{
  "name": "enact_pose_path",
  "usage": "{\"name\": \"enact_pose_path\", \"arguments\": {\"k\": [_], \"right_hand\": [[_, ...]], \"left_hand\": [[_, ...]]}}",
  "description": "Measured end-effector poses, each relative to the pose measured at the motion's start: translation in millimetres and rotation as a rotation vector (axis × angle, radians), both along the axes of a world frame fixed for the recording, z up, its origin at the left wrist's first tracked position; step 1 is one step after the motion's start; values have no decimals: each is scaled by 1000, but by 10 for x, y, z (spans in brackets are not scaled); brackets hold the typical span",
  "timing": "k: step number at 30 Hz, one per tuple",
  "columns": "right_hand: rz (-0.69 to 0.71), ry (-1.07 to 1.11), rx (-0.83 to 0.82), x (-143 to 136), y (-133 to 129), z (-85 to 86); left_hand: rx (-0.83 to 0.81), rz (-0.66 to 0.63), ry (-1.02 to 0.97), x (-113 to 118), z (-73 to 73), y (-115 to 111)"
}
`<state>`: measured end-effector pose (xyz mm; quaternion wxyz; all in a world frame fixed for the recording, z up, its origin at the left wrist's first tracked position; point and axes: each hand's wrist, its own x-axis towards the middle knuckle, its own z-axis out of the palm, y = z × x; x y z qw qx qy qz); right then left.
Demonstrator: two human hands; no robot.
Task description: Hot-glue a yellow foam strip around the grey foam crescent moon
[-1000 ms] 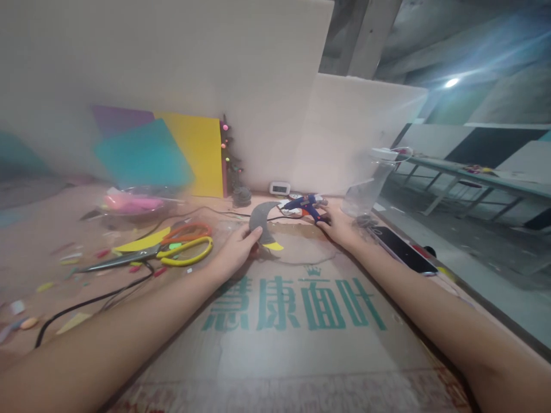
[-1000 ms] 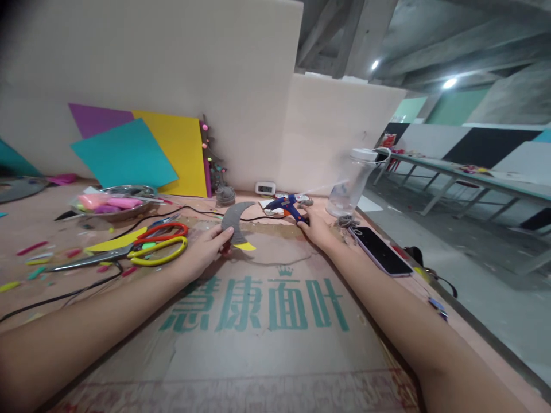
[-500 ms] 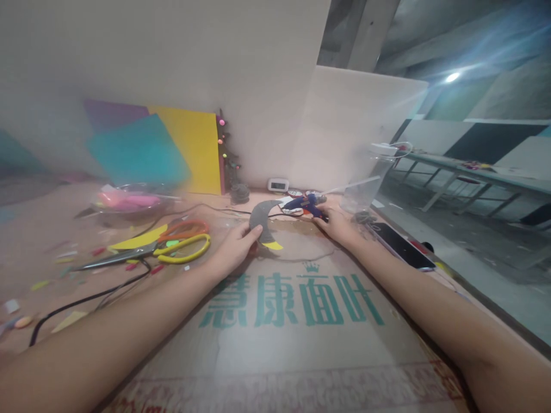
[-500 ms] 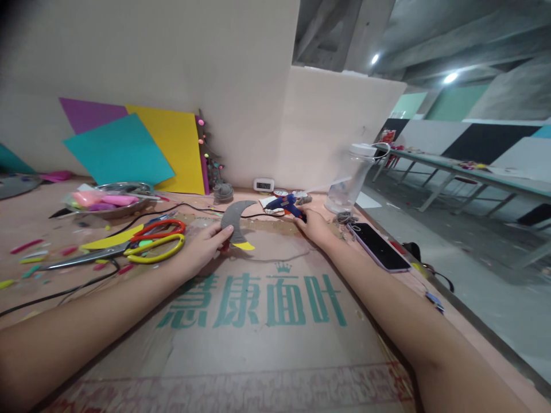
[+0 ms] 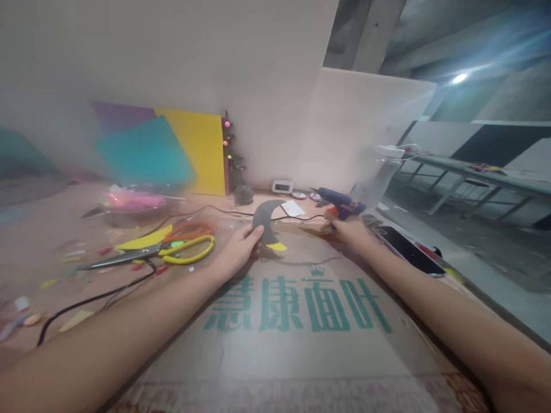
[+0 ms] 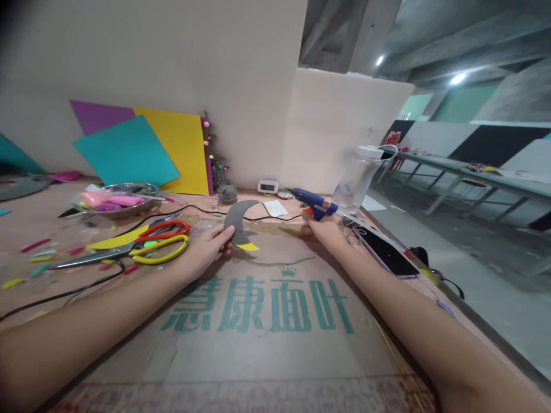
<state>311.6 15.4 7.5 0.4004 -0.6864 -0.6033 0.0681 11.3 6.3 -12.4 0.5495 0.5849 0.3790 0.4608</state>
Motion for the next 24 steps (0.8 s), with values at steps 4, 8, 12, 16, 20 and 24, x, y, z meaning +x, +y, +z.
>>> {"name": "enact_pose_path", "arguments": {"k": [4,8,12,16,20,24], "right_hand": [[220,162,12,-302,-260,129],[295,88,74,-611,-513,185],[324,2,59,-666,-593,93],[408,-14,63,-640,-589,22],[462,-63,78,-662,-592,15],[428,-190,109,-667,-598,31]], "left_hand": [[7,9,-13,-6,-30,25],[61,31,-1,-29,-2,5],[126,80,85,-51,43,-9],[146,131,136,-57,61,-6],[146,153,147,-57,46,1],[132,130,125,-57,26,8]]}}
